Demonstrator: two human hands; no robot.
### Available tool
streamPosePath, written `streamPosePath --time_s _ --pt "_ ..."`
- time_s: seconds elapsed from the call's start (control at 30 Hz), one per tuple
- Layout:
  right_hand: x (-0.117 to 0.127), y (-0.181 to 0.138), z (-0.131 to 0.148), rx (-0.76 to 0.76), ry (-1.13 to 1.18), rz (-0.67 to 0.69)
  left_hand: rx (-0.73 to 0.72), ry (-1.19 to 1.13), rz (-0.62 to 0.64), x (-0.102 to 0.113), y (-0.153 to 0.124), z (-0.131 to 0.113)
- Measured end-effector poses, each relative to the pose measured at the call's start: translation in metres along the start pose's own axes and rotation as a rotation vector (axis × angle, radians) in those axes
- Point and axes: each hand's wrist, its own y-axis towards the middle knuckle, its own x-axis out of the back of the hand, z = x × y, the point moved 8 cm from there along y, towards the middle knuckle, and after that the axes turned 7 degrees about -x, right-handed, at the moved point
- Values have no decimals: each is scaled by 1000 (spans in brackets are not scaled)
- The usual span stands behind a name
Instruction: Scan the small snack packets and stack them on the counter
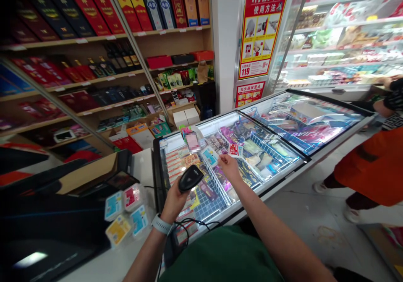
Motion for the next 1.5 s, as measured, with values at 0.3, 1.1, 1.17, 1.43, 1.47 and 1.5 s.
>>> streamPosePath --time_s 0.3,1.1,1.17,1.43,1.47,1.5 --pt "-9 1 2 -34 -4 15 0 -6 -36 3 2 -6" --pt "2 -8 15 30 -21 17 8 35 -51 -4 -3 -1" --pt "2 -7 15 41 -32 17 7 34 -48 -4 -3 -2" --pt "-3 -2 11 44 -40 16 15 25 -58 -1 -1 -2" --pt "-4 -2 11 39 -32 22 16 24 -58 -1 -1 -2" --pt "-5 -2 10 33 -25 30 16 24 -58 -1 -1 -2"
